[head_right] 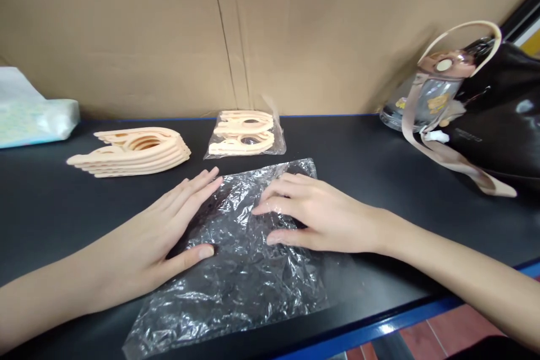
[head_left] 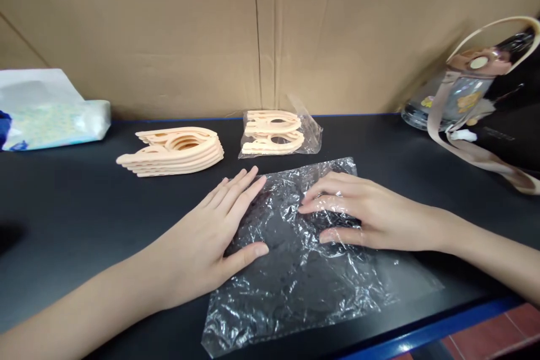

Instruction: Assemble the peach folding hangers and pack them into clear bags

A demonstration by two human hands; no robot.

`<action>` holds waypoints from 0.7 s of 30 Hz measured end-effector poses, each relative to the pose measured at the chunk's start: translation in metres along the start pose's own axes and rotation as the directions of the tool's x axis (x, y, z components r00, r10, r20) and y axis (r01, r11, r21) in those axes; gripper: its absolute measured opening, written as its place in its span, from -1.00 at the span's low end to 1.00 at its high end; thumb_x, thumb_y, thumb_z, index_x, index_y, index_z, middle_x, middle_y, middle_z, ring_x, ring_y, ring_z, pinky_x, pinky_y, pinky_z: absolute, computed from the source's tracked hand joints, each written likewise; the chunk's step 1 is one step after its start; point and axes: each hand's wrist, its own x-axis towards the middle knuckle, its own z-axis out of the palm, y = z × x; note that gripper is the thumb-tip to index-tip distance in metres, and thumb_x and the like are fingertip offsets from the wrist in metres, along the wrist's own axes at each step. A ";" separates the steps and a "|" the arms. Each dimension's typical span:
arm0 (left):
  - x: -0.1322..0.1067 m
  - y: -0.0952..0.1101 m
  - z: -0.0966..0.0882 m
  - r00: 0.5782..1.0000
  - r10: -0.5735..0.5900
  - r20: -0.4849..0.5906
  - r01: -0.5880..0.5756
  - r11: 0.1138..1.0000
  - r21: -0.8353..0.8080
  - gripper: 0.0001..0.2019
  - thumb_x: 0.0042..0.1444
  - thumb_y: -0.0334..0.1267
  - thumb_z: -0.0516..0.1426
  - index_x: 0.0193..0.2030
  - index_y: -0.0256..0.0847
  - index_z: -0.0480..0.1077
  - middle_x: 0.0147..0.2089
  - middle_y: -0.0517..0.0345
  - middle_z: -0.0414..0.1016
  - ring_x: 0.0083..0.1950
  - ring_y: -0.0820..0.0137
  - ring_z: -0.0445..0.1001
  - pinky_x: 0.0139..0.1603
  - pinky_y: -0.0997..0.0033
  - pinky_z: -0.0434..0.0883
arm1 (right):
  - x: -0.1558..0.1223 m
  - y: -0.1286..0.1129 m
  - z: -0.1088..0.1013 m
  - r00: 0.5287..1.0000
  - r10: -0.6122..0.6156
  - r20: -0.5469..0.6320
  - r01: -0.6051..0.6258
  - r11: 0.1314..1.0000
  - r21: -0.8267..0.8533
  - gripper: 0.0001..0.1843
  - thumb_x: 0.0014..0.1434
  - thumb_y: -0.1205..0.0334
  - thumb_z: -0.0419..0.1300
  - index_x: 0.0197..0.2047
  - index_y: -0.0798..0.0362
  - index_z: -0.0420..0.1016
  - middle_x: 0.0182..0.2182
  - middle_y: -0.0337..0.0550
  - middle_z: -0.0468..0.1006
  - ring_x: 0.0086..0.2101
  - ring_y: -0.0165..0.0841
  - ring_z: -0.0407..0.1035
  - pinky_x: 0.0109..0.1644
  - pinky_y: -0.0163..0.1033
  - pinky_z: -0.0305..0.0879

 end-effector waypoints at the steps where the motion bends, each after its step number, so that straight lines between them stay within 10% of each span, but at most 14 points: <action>1: 0.001 0.001 0.000 1.000 0.005 -0.003 -0.005 1.000 -0.017 -0.19 0.34 0.12 -0.02 0.52 -0.14 -0.35 0.56 -0.06 -0.21 0.54 0.07 -0.12 0.46 -0.08 0.10 | 0.000 0.000 0.003 0.999 -0.031 0.007 0.031 0.999 -0.030 -0.54 0.34 0.03 0.14 0.21 0.08 0.40 0.15 0.03 0.47 0.16 -0.25 0.32 0.27 -0.03 0.27; 10: 0.004 0.010 -0.002 0.999 -0.006 -0.050 -0.001 0.989 -0.148 -0.26 0.37 0.17 -0.15 0.51 -0.15 -0.34 0.56 -0.05 -0.20 0.55 0.17 -0.15 0.47 0.01 0.09 | 0.004 -0.008 0.025 0.981 -0.172 0.084 0.176 0.983 -0.046 -0.38 0.39 0.07 0.05 0.41 0.16 0.13 0.45 0.10 -0.04 0.44 -0.26 -0.31 0.48 0.02 -0.14; 21: 0.002 0.008 -0.003 0.999 -0.015 -0.052 0.000 0.961 -0.276 -0.29 0.37 0.19 -0.17 0.51 -0.07 -0.31 0.57 0.12 -0.21 0.55 0.22 -0.16 0.52 0.12 -0.06 | 0.006 -0.001 0.038 0.960 -0.278 -0.038 0.276 0.960 -0.044 0.12 0.11 -0.26 0.27 0.51 -0.02 -0.20 0.50 0.06 -0.45 0.45 -0.10 -0.41 0.47 0.08 -0.23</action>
